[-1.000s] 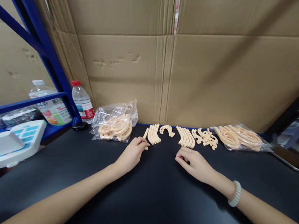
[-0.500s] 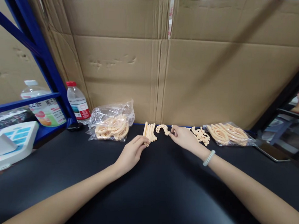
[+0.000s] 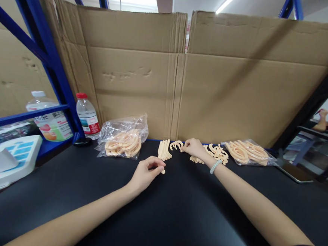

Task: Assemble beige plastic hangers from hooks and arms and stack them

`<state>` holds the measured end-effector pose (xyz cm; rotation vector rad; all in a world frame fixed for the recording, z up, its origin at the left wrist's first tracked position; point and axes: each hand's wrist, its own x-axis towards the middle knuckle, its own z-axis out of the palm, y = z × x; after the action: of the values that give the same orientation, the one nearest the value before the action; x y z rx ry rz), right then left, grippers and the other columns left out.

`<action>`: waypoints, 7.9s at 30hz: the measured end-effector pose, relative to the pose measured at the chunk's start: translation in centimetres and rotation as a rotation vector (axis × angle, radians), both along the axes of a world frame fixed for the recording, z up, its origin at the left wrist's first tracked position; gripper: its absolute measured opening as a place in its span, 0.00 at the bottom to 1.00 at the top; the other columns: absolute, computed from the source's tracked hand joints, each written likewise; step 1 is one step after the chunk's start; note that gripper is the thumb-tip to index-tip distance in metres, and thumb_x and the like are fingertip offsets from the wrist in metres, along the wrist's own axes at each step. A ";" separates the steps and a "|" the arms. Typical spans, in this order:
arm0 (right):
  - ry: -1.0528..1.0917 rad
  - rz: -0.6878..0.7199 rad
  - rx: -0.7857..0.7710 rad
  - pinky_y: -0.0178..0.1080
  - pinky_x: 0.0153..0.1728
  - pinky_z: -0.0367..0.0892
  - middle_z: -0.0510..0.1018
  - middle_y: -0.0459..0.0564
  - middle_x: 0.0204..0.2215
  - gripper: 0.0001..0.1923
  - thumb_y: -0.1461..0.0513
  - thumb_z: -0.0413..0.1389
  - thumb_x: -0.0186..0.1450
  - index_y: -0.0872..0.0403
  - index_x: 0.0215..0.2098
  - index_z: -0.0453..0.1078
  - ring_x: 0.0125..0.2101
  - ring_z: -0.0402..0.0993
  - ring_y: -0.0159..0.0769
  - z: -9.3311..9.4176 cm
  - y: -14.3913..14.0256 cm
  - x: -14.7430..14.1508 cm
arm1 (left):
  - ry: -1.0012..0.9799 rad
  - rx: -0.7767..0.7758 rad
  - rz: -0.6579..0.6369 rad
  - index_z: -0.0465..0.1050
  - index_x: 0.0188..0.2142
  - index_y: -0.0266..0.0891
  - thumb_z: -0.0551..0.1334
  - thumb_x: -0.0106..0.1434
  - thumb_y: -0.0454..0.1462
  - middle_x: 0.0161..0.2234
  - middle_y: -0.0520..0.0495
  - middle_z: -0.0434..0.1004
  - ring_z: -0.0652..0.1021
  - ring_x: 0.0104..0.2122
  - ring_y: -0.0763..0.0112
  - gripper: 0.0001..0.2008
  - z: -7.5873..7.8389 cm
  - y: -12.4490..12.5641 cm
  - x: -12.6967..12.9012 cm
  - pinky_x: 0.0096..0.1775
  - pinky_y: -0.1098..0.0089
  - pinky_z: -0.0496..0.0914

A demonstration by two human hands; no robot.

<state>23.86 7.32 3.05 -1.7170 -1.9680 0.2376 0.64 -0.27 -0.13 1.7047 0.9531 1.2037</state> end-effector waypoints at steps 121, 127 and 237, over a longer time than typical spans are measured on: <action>-0.043 0.309 0.341 0.47 0.44 0.65 0.79 0.51 0.32 0.13 0.70 0.50 0.65 0.52 0.33 0.76 0.41 0.70 0.44 -4.0 -4.9 3.1 | -0.469 -0.583 -0.049 0.67 0.30 0.37 0.74 0.47 0.36 0.29 0.50 0.78 0.76 0.32 0.74 0.17 0.9 -3.2 3.5 0.35 0.75 0.67; 0.797 0.158 0.235 0.40 0.28 0.69 0.78 0.50 0.27 0.14 0.53 0.53 0.66 0.54 0.39 0.74 0.25 0.74 0.38 -2.4 -6.7 2.3 | -0.527 -0.613 -0.099 0.66 0.33 0.38 0.72 0.51 0.35 0.30 0.51 0.77 0.76 0.34 0.76 0.15 0.6 -3.2 3.1 0.39 0.75 0.68; 0.014 0.432 -0.176 0.35 0.24 0.59 0.71 0.47 0.22 0.11 0.56 0.58 0.60 0.57 0.27 0.71 0.23 0.64 0.32 -0.6 -7.6 9.3 | 0.637 0.448 -0.156 0.72 0.34 0.40 0.57 0.63 0.34 0.31 0.48 0.74 0.73 0.32 0.69 0.05 0.8 2.5 -2.7 0.37 0.68 0.67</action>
<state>33.13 -0.28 2.41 -1.3624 -2.3494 0.5869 -2.02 2.21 0.66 2.5609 0.9213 0.8114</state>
